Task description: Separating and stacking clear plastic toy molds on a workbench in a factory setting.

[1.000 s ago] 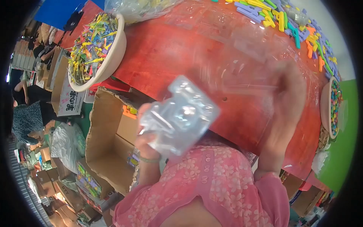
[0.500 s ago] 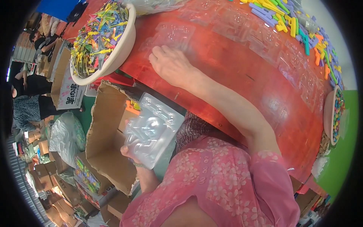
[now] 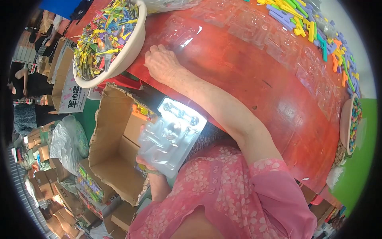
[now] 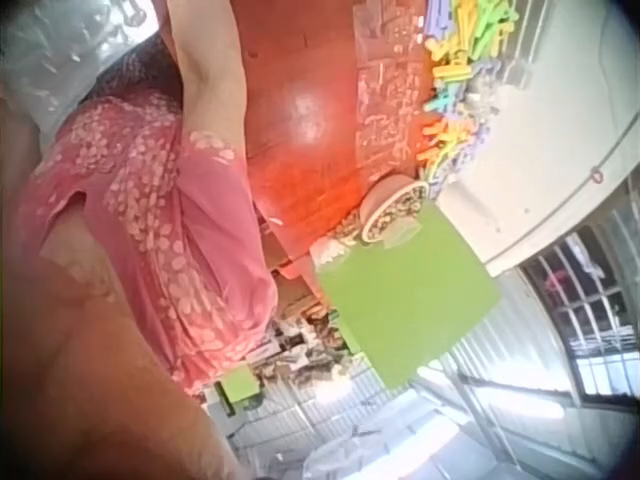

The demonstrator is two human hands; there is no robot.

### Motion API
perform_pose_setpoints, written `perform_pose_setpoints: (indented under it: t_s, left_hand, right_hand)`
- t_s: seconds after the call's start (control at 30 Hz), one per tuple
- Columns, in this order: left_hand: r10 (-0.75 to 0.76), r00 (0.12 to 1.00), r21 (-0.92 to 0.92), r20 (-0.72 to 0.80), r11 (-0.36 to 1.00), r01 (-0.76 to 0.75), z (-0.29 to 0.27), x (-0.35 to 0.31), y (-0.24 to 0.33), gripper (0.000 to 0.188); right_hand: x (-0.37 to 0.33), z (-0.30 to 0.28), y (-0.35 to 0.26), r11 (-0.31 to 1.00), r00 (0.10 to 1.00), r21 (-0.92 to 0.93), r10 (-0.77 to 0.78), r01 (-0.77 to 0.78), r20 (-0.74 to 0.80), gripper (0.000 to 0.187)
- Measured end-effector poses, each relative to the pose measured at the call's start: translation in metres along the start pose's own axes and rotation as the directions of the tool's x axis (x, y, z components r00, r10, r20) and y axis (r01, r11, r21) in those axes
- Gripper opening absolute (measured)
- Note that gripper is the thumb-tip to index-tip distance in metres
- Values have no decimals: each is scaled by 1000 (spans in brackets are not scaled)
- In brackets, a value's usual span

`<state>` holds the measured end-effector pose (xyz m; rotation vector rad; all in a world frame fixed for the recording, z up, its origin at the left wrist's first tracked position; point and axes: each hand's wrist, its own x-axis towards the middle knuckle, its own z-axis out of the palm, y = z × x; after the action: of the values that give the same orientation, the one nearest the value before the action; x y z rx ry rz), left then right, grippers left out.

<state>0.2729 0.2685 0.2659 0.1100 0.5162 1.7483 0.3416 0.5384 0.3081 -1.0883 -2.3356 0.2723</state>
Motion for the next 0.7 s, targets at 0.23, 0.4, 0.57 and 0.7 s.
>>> perform_pose_setpoints:
  t_s: [0.23,0.4,0.57,0.7]
  left_hand:
    - [16,995,121,100,992,-28,12,9,2,78]
    - [-135,990,143,-52,980,141,34,7,9,100]
    - [-209,959,117,189,975,189,33,2,-1,99]
    - [-182,943,60,278,983,172,36,-7,-5,98]
  right_hand:
    - [-9,-27,7,985,996,-147,-89,91,24,29]
    - [-22,-31,27,983,991,-169,-93,75,-96,37]
    - [-24,-36,67,967,968,-61,-250,249,1,39]
    - [-18,-50,63,956,954,29,-294,293,59,39]
